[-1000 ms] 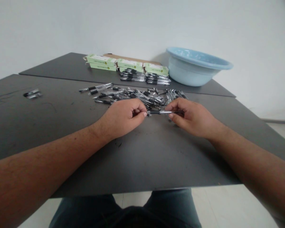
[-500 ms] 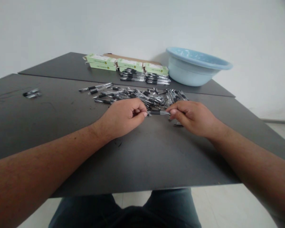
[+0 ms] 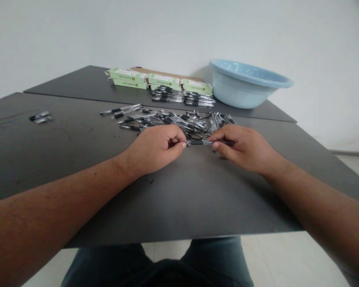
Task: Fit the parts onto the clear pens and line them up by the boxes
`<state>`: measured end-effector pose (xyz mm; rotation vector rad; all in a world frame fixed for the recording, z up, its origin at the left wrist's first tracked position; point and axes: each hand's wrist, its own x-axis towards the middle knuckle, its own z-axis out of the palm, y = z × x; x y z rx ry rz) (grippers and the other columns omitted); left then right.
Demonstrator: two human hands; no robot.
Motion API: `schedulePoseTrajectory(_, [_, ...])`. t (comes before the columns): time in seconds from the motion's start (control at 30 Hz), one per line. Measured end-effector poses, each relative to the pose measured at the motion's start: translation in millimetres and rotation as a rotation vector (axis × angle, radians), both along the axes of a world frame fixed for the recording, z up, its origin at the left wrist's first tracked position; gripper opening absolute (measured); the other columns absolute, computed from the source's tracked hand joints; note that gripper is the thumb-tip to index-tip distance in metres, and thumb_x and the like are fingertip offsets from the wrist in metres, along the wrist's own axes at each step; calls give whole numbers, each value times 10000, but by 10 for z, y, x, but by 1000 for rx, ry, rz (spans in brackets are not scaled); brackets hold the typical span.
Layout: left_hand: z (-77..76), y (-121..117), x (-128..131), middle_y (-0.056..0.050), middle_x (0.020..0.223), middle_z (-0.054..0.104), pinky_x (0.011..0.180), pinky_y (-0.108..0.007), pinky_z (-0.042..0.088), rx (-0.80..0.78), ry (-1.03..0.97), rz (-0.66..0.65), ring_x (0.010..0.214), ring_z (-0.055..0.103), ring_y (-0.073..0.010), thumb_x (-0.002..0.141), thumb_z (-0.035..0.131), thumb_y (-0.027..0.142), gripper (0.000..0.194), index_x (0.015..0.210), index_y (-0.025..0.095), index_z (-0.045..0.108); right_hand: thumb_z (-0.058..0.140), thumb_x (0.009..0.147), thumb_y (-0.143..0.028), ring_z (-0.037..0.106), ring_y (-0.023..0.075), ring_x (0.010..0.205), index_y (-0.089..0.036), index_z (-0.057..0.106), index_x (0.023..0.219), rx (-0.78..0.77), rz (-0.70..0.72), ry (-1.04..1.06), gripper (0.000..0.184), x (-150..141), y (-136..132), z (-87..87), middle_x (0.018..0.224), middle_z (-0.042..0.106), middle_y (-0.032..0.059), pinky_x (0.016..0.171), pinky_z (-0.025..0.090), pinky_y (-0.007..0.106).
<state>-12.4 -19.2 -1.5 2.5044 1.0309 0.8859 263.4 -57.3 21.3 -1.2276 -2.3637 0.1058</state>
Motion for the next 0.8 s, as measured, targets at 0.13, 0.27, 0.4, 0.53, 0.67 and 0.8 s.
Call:
schedulePoseTrajectory(0.13, [2, 10, 0, 10, 790, 753, 690, -278, 473, 6, 4, 4, 718, 681, -157, 888, 611, 274, 142, 906, 206, 735, 566, 1023, -307, 744, 240, 930, -244, 753, 1118, -26, 19, -23, 220, 14, 7, -14, 1027, 806, 63, 836, 544, 361])
schedulePoseTrajectory(0.27, [1, 14, 1, 13, 797, 753, 693, -271, 471, 8, -2, 0, 718, 681, -149, 891, 614, 265, 137, 905, 203, 735, 640, 966, -298, 741, 229, 882, -231, 715, 1151, -41, -49, 28, 211, -12, -16, -40, 1017, 801, 58, 800, 539, 348])
schedulePoseTrajectory(0.4, [6, 5, 0, 9, 806, 757, 692, -277, 471, -2, 2, -9, 732, 686, -157, 897, 608, 277, 146, 903, 205, 735, 688, 908, -291, 715, 212, 786, -235, 695, 1008, -50, -66, 55, 115, -36, -25, -23, 895, 776, 35, 721, 518, 321])
schedulePoseTrajectory(0.53, [8, 2, -3, 4, 802, 758, 697, -284, 475, -3, 12, -14, 736, 687, -165, 898, 606, 285, 148, 899, 207, 732, 559, 1018, -359, 722, 213, 840, -231, 714, 946, -38, -12, -3, 214, -26, -11, -10, 888, 780, 53, 746, 497, 312])
schedulePoseTrajectory(0.67, [-3, 9, -5, 7, 812, 759, 705, -287, 475, 5, 6, -19, 740, 686, -163, 903, 607, 281, 145, 903, 210, 733, 618, 985, -367, 669, 186, 692, -225, 688, 1087, -69, -55, 46, 188, -15, -36, -42, 819, 746, 23, 652, 464, 299])
schedulePoseTrajectory(0.8, [-16, 19, -4, 12, 808, 754, 697, -284, 468, 3, 5, -25, 738, 685, -159, 901, 616, 271, 133, 899, 209, 734, 693, 882, -254, 596, 161, 584, -226, 646, 1088, -90, -62, 67, 213, -6, -52, -60, 721, 676, -24, 583, 435, 285])
